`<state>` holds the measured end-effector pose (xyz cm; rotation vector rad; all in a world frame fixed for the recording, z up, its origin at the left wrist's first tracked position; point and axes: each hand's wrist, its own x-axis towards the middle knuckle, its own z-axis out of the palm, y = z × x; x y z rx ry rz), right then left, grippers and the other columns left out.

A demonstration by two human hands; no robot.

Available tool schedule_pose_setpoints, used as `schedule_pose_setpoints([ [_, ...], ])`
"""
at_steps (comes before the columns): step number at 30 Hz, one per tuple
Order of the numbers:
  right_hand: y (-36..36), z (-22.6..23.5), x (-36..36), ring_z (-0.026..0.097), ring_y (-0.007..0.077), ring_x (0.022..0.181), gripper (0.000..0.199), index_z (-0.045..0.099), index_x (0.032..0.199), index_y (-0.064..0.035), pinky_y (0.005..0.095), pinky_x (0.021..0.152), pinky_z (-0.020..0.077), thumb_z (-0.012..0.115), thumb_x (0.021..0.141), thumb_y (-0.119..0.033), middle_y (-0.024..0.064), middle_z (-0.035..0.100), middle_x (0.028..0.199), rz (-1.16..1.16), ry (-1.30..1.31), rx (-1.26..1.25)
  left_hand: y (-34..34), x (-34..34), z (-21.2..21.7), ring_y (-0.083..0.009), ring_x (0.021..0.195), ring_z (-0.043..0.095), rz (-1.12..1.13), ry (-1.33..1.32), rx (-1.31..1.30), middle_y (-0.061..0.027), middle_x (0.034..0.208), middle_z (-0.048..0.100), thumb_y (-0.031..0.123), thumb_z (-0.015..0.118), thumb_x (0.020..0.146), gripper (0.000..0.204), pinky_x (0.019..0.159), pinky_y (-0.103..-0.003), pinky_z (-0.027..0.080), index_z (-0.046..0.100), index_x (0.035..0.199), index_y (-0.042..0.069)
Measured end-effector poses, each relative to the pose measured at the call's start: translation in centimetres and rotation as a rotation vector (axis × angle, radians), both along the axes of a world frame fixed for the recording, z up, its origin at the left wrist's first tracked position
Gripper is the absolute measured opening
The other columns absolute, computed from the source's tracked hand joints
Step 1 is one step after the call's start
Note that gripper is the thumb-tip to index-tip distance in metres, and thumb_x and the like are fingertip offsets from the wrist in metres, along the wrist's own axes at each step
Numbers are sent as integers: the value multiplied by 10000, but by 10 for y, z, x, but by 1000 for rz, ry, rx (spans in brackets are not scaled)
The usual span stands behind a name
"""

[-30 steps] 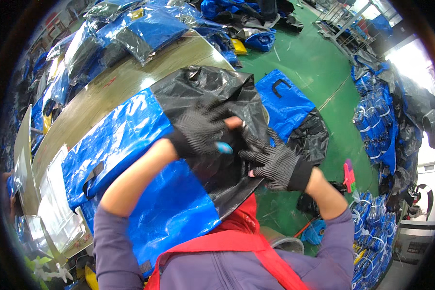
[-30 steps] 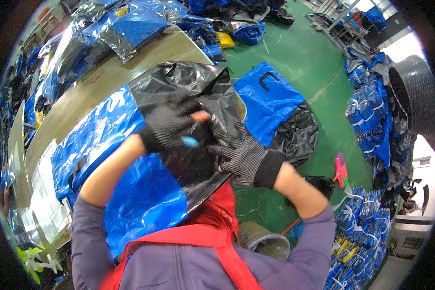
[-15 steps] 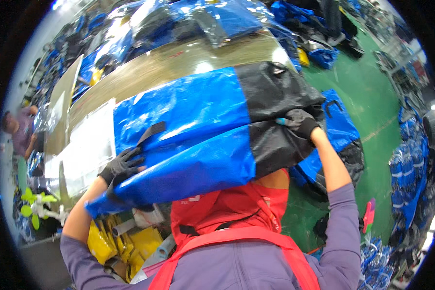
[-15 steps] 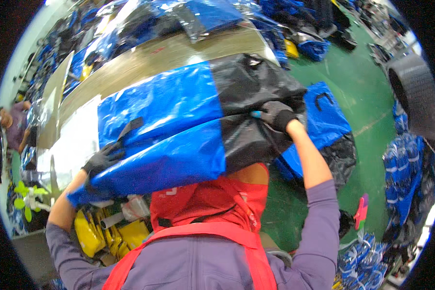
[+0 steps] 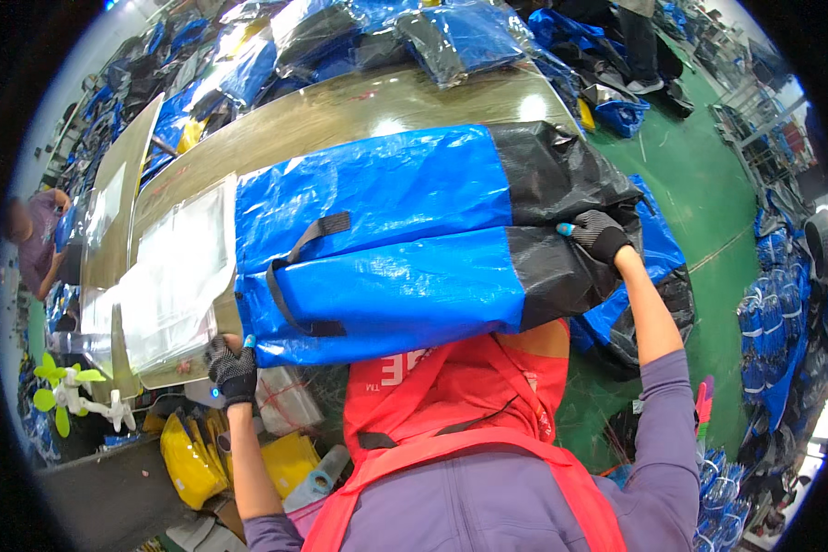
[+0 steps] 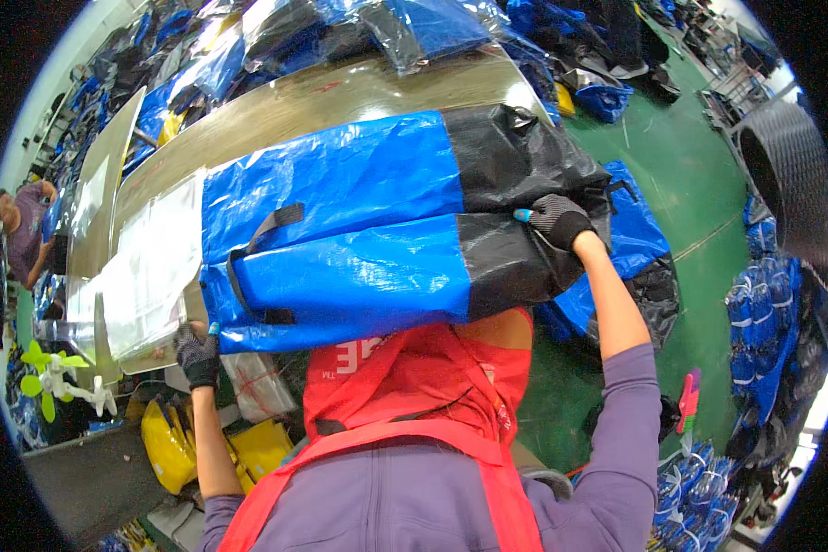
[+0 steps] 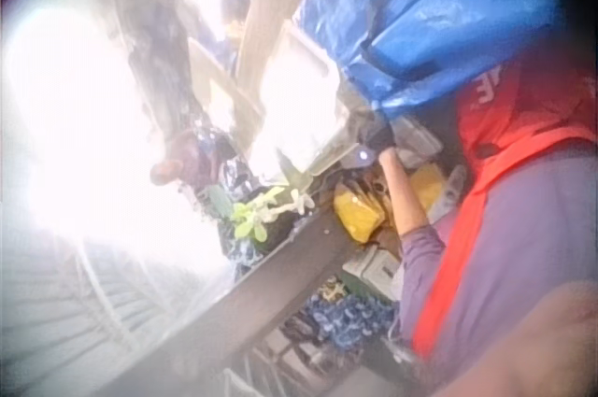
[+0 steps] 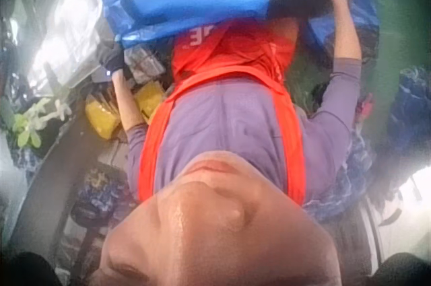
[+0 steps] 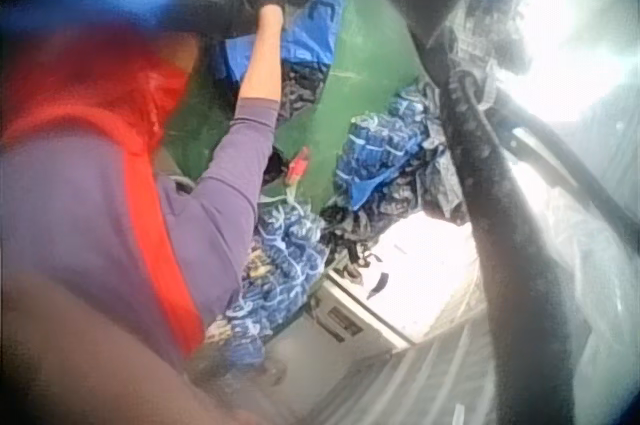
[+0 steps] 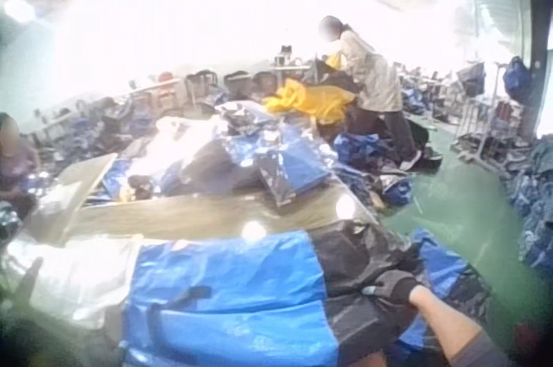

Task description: The person folds a blue and black soft bag on a table, places it into a clear plastic bag, and seals it. The person repeats this process with another bag, handling each item one at a time.

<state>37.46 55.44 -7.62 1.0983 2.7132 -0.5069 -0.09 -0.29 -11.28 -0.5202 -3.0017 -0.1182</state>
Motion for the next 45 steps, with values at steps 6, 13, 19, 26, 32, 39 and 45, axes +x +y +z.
schedule_pose_setpoints([
  [6,-9,17,-20,632,384,954,626,702,961,-27,454,854,483,523,839,-614,223,662,992,103,-133,-32,194,65,111,-393,1305,417,-1064,-152,583,-217,1361,492,279,539,868,539,1101,-453,305,475,1366,83],
  [13,-86,67,-19,436,395,1214,705,519,1277,-55,597,1028,278,666,667,-377,181,520,1262,69,415,730,310,117,32,-400,1415,213,-1261,-83,-80,-127,1501,347,541,507,868,632,1123,-630,73,442,1403,212],
  [19,-81,15,-55,207,392,1414,826,381,1443,-235,730,1047,61,559,764,-669,163,321,1503,239,-35,330,359,93,44,-422,1391,241,-1411,-384,-153,-152,1483,363,586,558,820,737,1118,-605,139,424,1413,171],
  [26,-144,-3,39,497,349,1213,501,554,1295,-186,588,1083,252,529,852,-420,140,566,1268,375,643,442,381,104,9,-413,1427,167,-1569,-28,-88,-176,1534,252,579,532,837,740,1139,-593,88,396,1430,157],
  [32,-116,86,15,632,344,973,275,686,1026,-157,490,889,478,608,809,-306,122,670,1020,280,515,595,352,125,11,-384,1390,261,-1932,-92,-59,-173,1490,342,397,474,940,576,1154,-509,142,378,1440,127],
  [39,15,26,-96,659,346,888,544,728,967,-224,471,764,511,541,747,-686,154,687,950,261,-207,79,300,91,24,-367,1315,337,-1825,-289,-36,-178,1423,401,315,476,927,515,1103,-481,211,417,1390,98],
  [45,29,-12,-81,666,354,878,562,730,938,-131,459,784,521,538,787,-637,167,692,957,116,-111,175,188,-17,27,-352,1251,402,-882,-80,253,-183,1366,452,244,477,915,465,1059,-456,270,450,1347,72],
])
